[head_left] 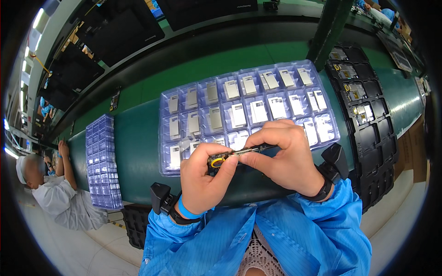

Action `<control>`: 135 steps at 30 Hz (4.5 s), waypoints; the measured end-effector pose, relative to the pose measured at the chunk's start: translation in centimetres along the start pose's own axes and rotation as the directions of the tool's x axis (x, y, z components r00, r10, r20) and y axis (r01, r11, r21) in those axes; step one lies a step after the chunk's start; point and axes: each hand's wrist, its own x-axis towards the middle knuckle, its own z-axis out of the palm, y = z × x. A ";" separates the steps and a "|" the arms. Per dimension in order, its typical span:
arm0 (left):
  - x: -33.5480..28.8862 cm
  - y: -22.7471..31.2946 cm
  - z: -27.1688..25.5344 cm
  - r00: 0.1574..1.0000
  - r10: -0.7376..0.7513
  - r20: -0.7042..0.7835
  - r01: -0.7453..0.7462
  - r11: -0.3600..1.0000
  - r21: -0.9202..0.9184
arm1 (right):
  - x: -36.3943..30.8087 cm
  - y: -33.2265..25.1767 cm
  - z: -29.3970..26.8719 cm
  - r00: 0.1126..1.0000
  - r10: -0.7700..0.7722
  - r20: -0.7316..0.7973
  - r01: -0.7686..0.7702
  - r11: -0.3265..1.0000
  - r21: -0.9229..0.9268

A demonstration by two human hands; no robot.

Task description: Assembling components onto printed circuit boards at a manufacturing workstation.

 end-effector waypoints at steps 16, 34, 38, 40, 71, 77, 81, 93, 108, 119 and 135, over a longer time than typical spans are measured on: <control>0.1 0.6 -2.2 0.996 -0.091 0.008 0.083 0.858 -0.507 | -0.8 -1.5 -1.8 0.884 0.447 0.136 -0.453 0.748 0.485; 11.9 -15.5 -23.6 0.713 -0.080 -0.696 0.188 0.979 0.079 | -0.7 7.2 -6.6 0.920 0.340 -0.194 -0.226 0.865 0.448; 14.8 -19.5 -27.1 0.644 0.056 -0.763 0.446 0.782 0.434 | 0.2 6.3 -5.6 0.899 0.388 -0.205 -0.246 0.831 0.498; 16.0 -21.1 -29.0 0.600 0.016 -0.800 0.558 0.708 0.433 | 0.8 6.2 -5.3 0.909 0.376 -0.179 -0.241 0.825 0.511; 18.6 -22.5 -40.9 0.889 -0.238 -0.392 0.083 0.924 -0.373 | -13.1 7.4 -27.4 0.322 0.426 -0.846 -0.523 0.825 0.217; 12.9 -10.2 -30.0 0.803 -0.405 -0.438 -0.176 0.541 -0.823 | -16.8 13.9 -30.0 0.298 0.616 -0.729 -0.676 0.675 0.295; 8.6 -6.4 -26.4 0.880 -0.312 -0.357 -0.133 0.560 -0.818 | -16.5 17.0 -29.9 0.270 0.697 -0.664 -0.685 0.624 0.376; 3.8 -5.5 -22.7 0.955 0.284 -0.088 -0.241 0.912 0.332 | -16.8 18.2 -26.3 0.439 0.275 -0.855 -0.898 0.113 -0.425; 1.9 -0.8 -10.6 0.965 -0.169 -0.202 0.029 0.829 -0.558 | -6.4 2.6 -14.5 0.838 0.067 -0.541 -0.303 0.883 -0.359; 1.4 -2.3 -5.1 0.983 -0.182 0.018 0.157 0.787 -0.597 | -3.0 2.3 -7.8 0.990 0.117 -0.081 -0.139 0.677 -0.723; 0.9 -1.3 -4.8 0.983 -0.174 0.065 0.177 0.769 -0.614 | -0.9 -1.5 -4.2 0.948 0.253 -0.191 -0.124 0.850 0.513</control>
